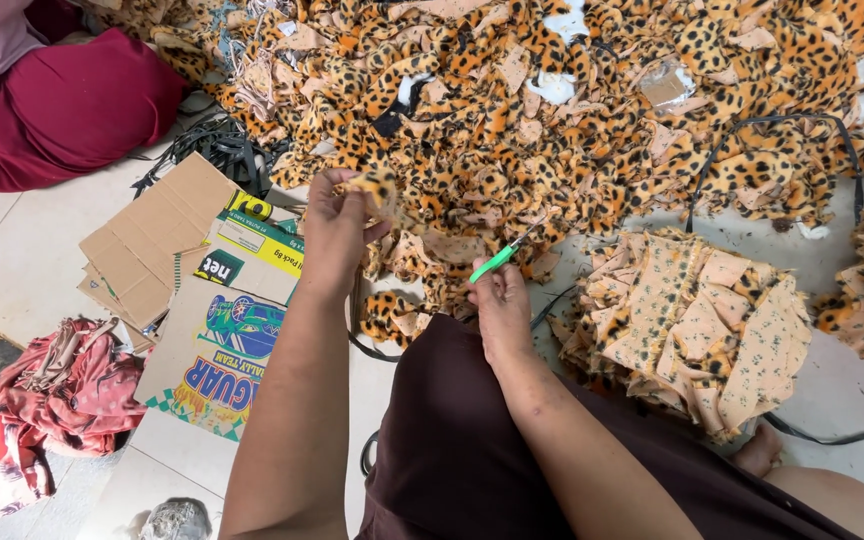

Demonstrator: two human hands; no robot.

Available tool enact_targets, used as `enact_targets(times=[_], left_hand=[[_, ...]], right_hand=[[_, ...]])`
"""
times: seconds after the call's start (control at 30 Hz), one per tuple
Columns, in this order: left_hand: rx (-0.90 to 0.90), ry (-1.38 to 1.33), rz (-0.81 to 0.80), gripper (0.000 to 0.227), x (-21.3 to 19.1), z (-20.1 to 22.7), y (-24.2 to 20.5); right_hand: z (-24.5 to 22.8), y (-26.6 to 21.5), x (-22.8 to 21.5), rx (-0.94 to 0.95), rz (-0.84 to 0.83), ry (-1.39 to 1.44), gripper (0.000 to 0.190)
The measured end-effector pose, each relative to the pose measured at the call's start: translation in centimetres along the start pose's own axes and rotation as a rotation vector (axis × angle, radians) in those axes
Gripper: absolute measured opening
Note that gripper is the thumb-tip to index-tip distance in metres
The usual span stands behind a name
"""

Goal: The person sits on the floor and uses green-handled scissors to cut a large pile of leopard-print fabric into smaller pieces. The person repeatedly picks up sections of the fabric, cuts them, and places the cut pieces back onto the pile.

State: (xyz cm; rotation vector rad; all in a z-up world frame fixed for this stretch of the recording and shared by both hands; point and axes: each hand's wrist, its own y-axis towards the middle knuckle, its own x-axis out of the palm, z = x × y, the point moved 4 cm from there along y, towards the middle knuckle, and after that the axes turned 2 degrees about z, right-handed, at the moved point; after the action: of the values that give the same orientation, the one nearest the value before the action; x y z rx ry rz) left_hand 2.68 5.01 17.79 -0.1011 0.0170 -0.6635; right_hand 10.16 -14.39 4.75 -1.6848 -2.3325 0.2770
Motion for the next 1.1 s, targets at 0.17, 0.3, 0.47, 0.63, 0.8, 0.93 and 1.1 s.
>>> enact_targets(times=[0.17, 0.3, 0.47, 0.63, 0.8, 0.93, 1.1], left_hand=[[-0.026, -0.239, 0.066, 0.018, -0.6, 0.4, 0.5], [-0.088, -0.358, 0.150, 0.017, -1.3, -1.0, 1.6], [-0.144, -0.499, 0.145, 0.018, 0.1, 0.5, 0.1], [-0.211, -0.621, 0.165, 0.019, 1.0, 1.4, -2.0], [-0.312, -0.736, 0.185, 0.020, 1.2, -0.5, -3.3], [-0.292, -0.747, 0.266, 0.027, 0.2, -3.4, -3.2], [-0.219, -0.404, 0.035, 0.045, -0.3, -5.4, -2.9]], right_hand=[[0.6, 0.4, 0.0, -0.044, -0.046, -0.009, 0.037], [-1.5, -1.2, 0.9, -0.012, -0.131, 0.022, 0.032], [-4.9, -3.6, 2.6, -0.050, -0.687, 0.157, 0.044], [-6.3, -4.5, 3.6, 0.023, -1.017, 0.175, 0.067], [-2.4, -1.6, 4.6, 0.167, -1.036, 0.232, 0.077], [-1.1, -1.0, 5.1, 0.171, -0.893, 0.342, 0.069], [-1.4, -1.1, 4.1, 0.104, -0.832, 0.203, 0.055]])
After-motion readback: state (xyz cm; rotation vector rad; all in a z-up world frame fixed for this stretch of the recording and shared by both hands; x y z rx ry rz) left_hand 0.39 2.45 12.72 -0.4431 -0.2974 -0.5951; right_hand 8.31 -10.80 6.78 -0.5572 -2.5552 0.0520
